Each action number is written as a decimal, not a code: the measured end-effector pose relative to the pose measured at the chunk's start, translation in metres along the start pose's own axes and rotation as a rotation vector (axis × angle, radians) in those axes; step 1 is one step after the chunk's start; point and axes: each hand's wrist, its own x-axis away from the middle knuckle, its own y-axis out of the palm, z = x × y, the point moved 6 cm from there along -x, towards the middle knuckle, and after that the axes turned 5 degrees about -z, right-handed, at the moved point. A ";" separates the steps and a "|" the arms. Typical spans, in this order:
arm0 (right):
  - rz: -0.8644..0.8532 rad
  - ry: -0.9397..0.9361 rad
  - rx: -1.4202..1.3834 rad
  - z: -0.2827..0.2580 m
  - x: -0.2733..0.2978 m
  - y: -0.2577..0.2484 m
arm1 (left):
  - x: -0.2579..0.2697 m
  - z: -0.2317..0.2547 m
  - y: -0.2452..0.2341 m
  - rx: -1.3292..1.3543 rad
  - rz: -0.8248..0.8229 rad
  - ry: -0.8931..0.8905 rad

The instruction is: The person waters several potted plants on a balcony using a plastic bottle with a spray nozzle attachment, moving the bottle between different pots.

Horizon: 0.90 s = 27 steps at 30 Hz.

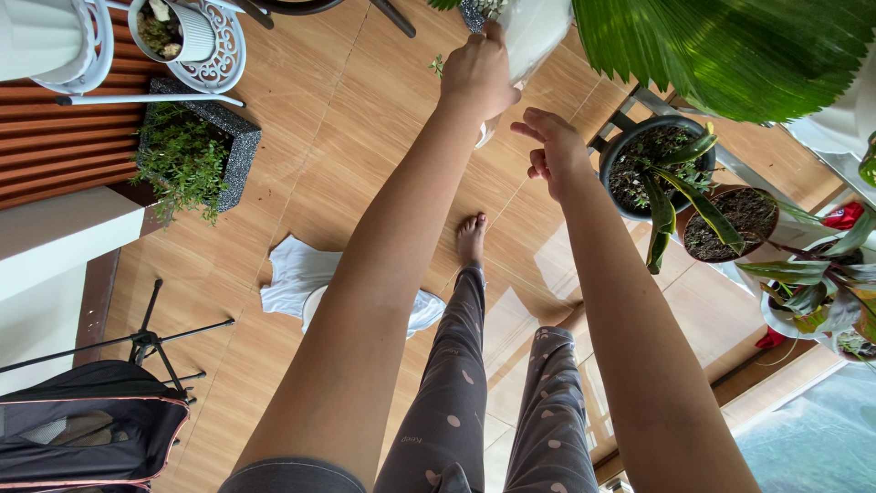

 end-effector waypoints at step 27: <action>-0.046 0.037 0.027 0.003 -0.005 0.029 | 0.085 -0.120 0.027 1.245 -0.250 -0.158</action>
